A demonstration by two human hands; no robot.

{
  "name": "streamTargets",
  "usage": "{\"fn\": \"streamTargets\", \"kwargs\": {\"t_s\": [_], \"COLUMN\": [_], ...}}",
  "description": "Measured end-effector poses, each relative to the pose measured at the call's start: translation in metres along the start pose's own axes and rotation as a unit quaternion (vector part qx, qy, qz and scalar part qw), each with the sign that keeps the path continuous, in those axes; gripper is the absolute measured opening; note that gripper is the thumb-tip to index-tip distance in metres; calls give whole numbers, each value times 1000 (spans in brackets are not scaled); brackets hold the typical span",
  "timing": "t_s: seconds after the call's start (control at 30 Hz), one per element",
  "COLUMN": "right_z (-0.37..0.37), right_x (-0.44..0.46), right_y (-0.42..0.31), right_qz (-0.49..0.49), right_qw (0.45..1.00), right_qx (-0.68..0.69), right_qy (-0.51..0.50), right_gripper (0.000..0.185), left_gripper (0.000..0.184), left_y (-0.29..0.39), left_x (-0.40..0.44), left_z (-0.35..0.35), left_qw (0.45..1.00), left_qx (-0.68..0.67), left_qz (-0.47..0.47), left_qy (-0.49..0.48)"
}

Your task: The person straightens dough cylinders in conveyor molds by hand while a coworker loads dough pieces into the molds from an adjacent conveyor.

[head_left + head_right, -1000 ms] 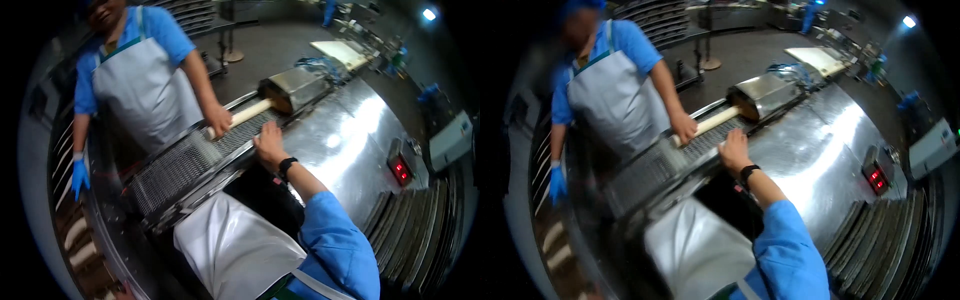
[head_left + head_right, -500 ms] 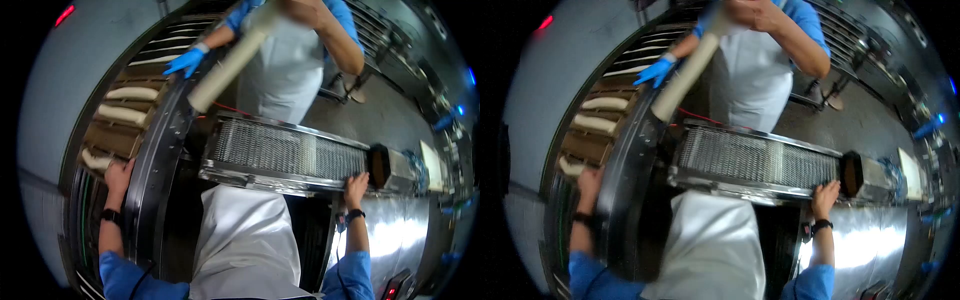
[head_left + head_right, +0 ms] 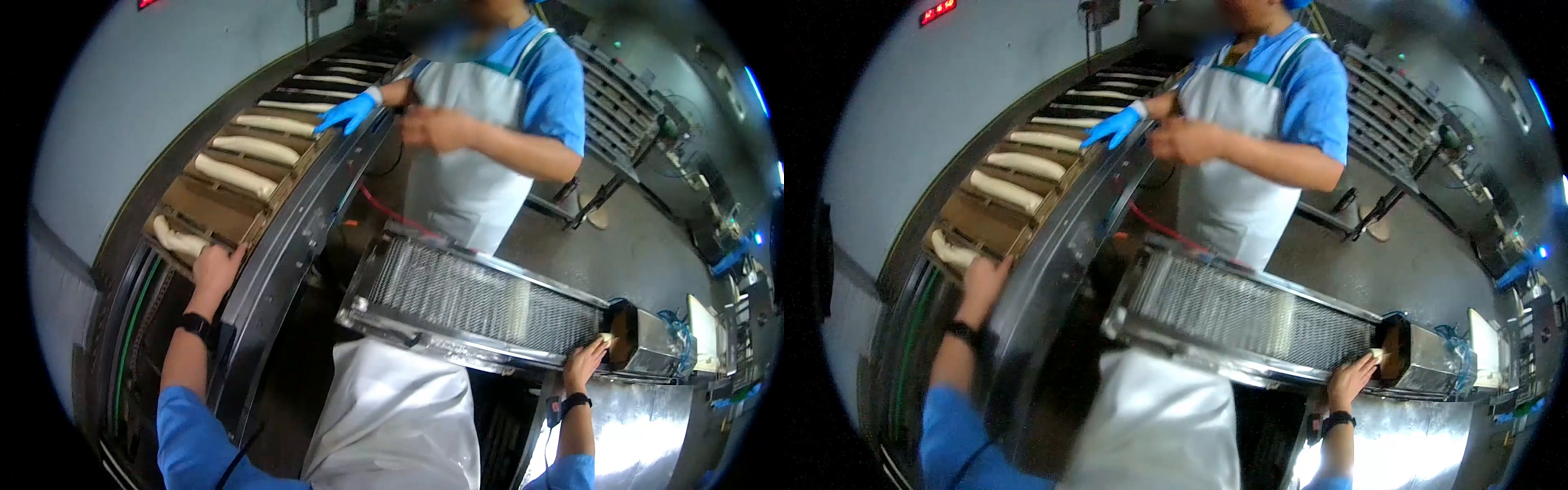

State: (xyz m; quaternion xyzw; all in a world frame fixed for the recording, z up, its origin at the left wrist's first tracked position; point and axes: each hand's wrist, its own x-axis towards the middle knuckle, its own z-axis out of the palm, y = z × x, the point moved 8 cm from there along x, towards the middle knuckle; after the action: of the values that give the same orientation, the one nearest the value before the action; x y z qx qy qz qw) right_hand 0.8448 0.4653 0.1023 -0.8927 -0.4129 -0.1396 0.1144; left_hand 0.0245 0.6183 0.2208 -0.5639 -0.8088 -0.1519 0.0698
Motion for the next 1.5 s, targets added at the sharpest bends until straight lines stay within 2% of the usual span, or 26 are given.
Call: {"fn": "streamTargets", "kwargs": {"t_s": [0.27,0.43,0.53,0.6,0.67,0.73,0.87,0.97,1.0,1.03,1.1,1.13,1.17,1.2,1.27,1.3,1.37,1.4,1.5], "right_z": [1,-2,-15,-10,-14,-36,-37,-46,-55,-52,-76,-99,-119,-129,-205,-246,-307,-331,-359], "right_x": [2,5,7,10,19,20,27,17,14,16,24,30,40,53,45,39,11,-9,-75], "right_y": [-4,-11,-24,-31,-36,-55,-64,-88,-97,-97,-121,-135,-151,-158,-211,-237,-295,-322,-395], "right_qz": [1,-29,-28,-46,-70,-148,-166,-203,-181,-217,-198,-229,-191,-193,-152,-189,-226,-226,-311], "right_qw": [1000,999,998,993,986,976,970,964,973,968,972,966,952,922,826,779,692,643,406], "right_qx": [-1,18,36,-19,-76,-121,-148,-136,-85,-61,26,102,176,311,511,574,653,693,771], "right_qy": [-15,-37,-54,-106,-134,-105,-94,-105,-116,-112,-121,-61,-159,-125,-183,-169,-208,-235,-379], "right_gripper": [66,66,66,64,50,38,30,21,21,25,34,37,40,35,34,40,57,54,57], "left_gripper": [57,57,58,59,63,63,63,61,60,59,58,59,60,61,66,68,70,67,65], "left_y": [-4,-12,6,4,-11,-17,-20,-26,-30,-31,-30,-26,-26,-20,-24,-25,-28,-30,-38], "left_x": [8,2,-5,-10,-8,-9,-18,-23,-24,-19,-21,-23,-22,-23,-23,-24,-33,-37,-48], "left_z": [9,6,-16,-22,-6,-3,-18,-11,-8,-5,-7,-15,-16,-18,-21,-22,-24,-25,-24], "left_qw": [999,999,999,999,999,998,999,998,997,996,996,997,996,996,996,995,992,995,997], "left_qx": [-22,15,18,9,27,39,36,21,51,79,66,49,70,63,74,53,75,65,34], "left_qz": [22,45,38,32,39,54,12,37,30,26,41,46,34,53,48,51,25,54,42], "left_qy": [-18,13,21,24,6,1,-39,-41,-45,-43,-34,-25,-45,-29,-29,-63,-96,-46,-62]}}
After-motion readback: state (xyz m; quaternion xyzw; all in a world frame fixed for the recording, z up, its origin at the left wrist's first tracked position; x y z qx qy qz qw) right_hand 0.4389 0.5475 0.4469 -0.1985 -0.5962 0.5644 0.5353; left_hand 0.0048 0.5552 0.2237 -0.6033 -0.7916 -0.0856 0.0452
